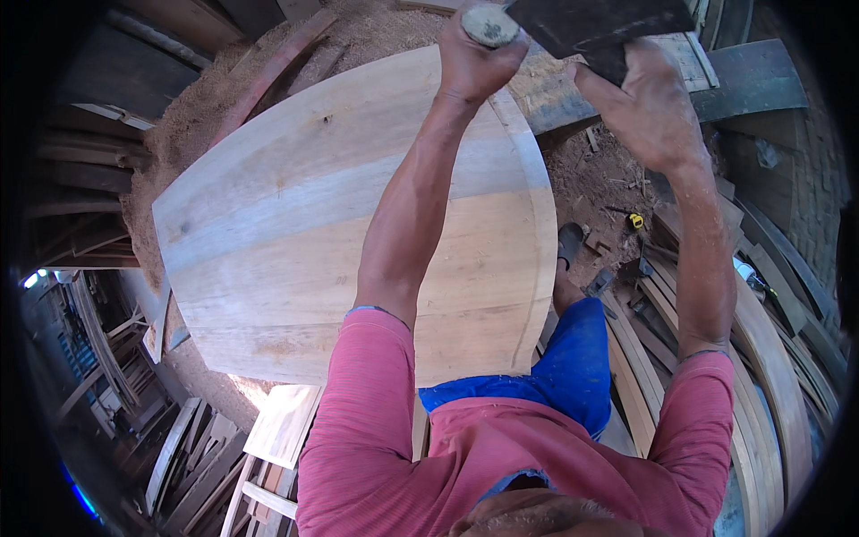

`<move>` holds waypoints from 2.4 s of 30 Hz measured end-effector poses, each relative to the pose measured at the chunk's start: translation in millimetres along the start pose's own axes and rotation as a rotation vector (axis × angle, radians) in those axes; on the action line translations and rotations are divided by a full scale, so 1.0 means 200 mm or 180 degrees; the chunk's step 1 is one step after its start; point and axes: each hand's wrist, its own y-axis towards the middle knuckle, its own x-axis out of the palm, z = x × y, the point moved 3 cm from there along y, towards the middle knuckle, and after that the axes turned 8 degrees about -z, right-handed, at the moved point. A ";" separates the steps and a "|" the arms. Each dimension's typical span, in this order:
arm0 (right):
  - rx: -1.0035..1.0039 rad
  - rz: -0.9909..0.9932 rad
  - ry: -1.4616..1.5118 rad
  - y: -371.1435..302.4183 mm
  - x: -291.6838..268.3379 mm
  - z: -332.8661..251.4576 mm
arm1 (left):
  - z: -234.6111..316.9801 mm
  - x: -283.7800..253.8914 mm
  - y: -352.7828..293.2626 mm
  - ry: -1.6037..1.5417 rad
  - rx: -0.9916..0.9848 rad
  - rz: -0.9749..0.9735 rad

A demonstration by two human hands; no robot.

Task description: The person uses a chisel and mallet to carve and shape the curved edge of a large wooden board. They repeatedly strike the chisel to remove wood shavings and refine the contour of the board's edge.

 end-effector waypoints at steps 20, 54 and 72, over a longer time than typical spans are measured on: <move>-0.0916 0.1009 0.2153 -0.25 -0.47 0.04 | -0.08 -0.05 0.08 0.0064 -0.0263 -0.0417; 0.0286 0.0598 0.2264 -0.20 -0.10 0.09 | -0.11 0.01 0.08 0.0343 -0.0379 -0.0210; -0.0631 0.0286 -0.0981 -0.05 0.08 0.20 | 0.02 0.02 -0.06 0.0566 -0.0043 -0.0561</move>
